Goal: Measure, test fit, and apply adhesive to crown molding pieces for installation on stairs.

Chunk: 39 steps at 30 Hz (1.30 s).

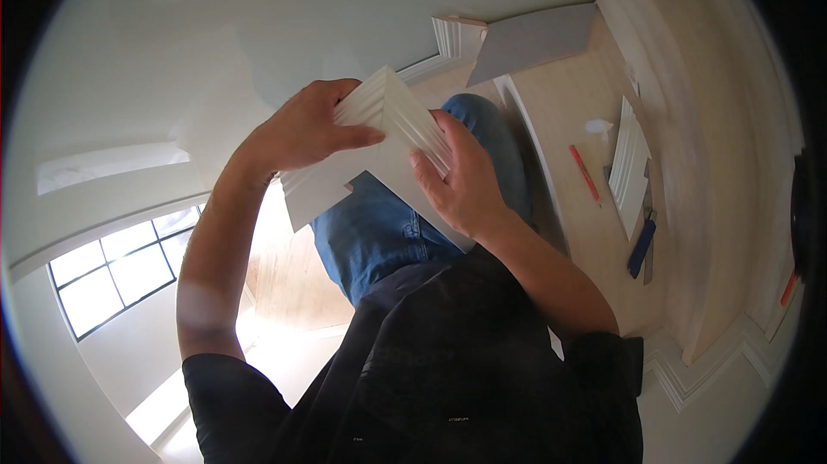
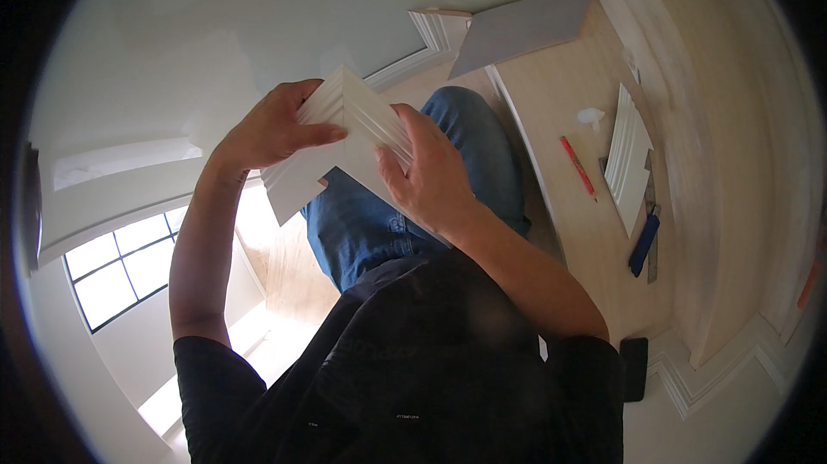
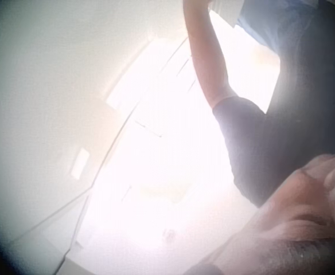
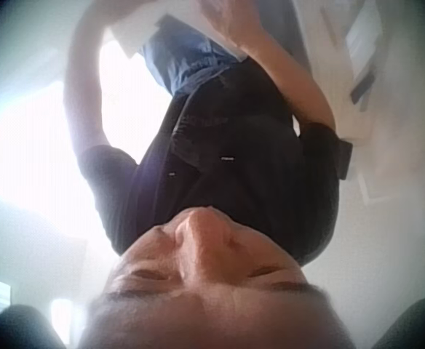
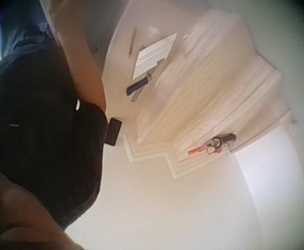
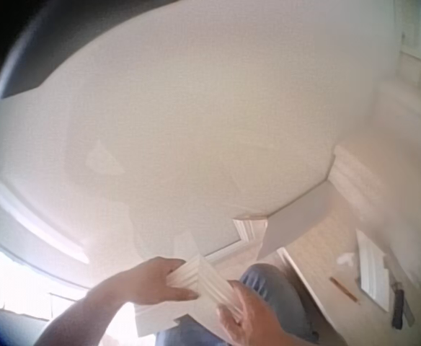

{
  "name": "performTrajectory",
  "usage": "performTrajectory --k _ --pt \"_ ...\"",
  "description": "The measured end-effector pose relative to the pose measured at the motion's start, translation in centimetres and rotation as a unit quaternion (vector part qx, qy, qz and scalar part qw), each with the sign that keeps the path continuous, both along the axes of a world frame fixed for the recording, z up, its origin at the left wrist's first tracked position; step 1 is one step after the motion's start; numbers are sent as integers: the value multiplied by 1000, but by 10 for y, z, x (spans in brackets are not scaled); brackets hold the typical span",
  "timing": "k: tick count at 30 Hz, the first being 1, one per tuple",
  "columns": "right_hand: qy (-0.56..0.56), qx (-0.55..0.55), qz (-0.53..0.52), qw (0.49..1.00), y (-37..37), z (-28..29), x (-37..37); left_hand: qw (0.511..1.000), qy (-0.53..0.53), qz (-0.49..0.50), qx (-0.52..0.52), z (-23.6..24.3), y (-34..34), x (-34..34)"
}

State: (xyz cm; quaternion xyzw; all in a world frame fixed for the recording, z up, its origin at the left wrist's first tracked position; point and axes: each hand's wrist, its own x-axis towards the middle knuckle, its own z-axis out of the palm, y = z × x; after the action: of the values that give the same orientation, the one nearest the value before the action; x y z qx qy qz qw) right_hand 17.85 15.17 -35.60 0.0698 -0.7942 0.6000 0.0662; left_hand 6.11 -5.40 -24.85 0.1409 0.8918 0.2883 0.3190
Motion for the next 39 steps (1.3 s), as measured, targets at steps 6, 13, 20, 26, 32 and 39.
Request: performTrajectory --k 6,13,20,26,32,39 --pt "8 14 -8 1000 -1 -4 0 1000 9 -12 5 -10 -5 -3" --pt "11 27 -7 1000 -1 0 0 1000 21 -2 13 -10 -4 -2" --pt "53 26 -22 998 -3 14 1 998 28 7 -54 30 9 5" --pt "106 33 -15 994 -1 46 6 998 64 -2 -26 62 0 21" --pt "173 46 1 984 14 79 15 990 134 39 8 97 -1 60" --pt "119 76 61 988 62 80 16 958 168 95 214 98 -24 80"
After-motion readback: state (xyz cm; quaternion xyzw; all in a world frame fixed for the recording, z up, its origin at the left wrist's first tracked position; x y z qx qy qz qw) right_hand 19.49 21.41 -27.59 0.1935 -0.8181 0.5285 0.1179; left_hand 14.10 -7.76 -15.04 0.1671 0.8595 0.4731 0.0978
